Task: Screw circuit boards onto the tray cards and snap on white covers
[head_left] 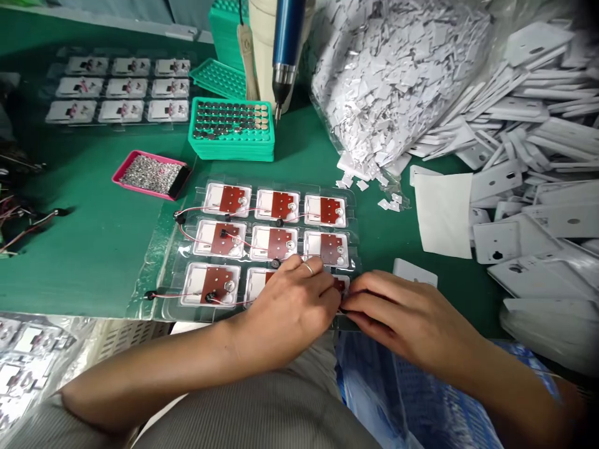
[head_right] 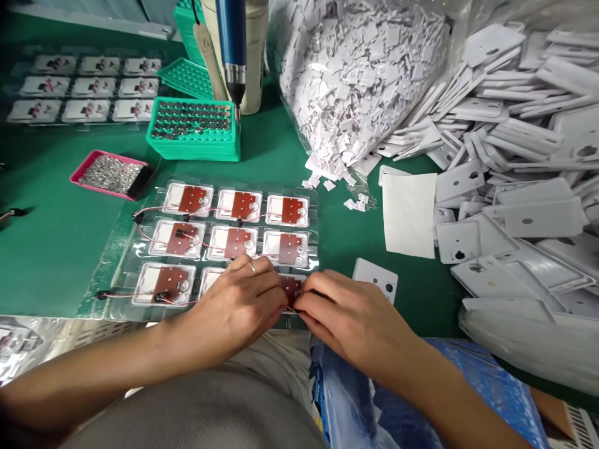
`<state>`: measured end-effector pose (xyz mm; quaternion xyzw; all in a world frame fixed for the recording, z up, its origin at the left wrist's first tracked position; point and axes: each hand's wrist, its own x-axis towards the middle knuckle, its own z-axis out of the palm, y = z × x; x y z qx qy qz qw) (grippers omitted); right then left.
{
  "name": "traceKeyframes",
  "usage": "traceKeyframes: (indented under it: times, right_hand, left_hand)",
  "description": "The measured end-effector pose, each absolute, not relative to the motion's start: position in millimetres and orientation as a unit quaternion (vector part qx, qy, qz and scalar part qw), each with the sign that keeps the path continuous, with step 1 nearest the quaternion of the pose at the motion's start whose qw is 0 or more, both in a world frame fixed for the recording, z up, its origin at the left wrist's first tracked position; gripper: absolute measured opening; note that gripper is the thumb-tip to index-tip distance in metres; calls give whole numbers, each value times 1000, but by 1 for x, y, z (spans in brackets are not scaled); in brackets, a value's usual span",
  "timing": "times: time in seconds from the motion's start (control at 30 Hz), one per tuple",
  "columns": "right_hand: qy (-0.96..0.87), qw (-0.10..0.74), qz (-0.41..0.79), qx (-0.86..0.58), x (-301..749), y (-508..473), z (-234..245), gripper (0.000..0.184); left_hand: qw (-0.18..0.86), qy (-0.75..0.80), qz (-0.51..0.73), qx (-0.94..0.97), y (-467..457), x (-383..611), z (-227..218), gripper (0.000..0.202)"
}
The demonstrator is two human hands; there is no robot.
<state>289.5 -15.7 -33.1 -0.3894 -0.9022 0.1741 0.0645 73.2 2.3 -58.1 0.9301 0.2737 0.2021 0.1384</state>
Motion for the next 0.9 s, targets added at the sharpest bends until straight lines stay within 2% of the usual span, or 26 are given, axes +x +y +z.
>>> traceKeyframes:
  times: [0.13, 0.3, 0.43, 0.53, 0.7, 0.8, 0.9]
  right_hand:
    - [-895, 6, 165, -414, 282, -9, -28, 4]
    - [-878, -36, 171, -446, 266, 3, -20, 18]
    - [-842, -53, 238, -481, 264, 7, -20, 21]
    - [-840, -19, 251, -481, 271, -3, -23, 18]
    - [-896, 81, 107, -423, 279, -36, -27, 17]
    - [-902, 87, 60, -419, 276, -47, -28, 18]
    - [-891, 83, 69, -440, 273, -49, -28, 20]
  left_hand:
    - [144, 277, 206, 928, 2, 72, -59, 18]
    - [158, 277, 208, 925, 1, 70, -61, 19]
    - [159, 270, 202, 928, 2, 68, -61, 22]
    - [139, 263, 199, 934, 1, 68, -62, 21]
    - [121, 260, 197, 937, 0, 66, -61, 17]
    - [120, 257, 191, 940, 0, 65, -61, 16]
    - [124, 258, 185, 940, 0, 64, -61, 16]
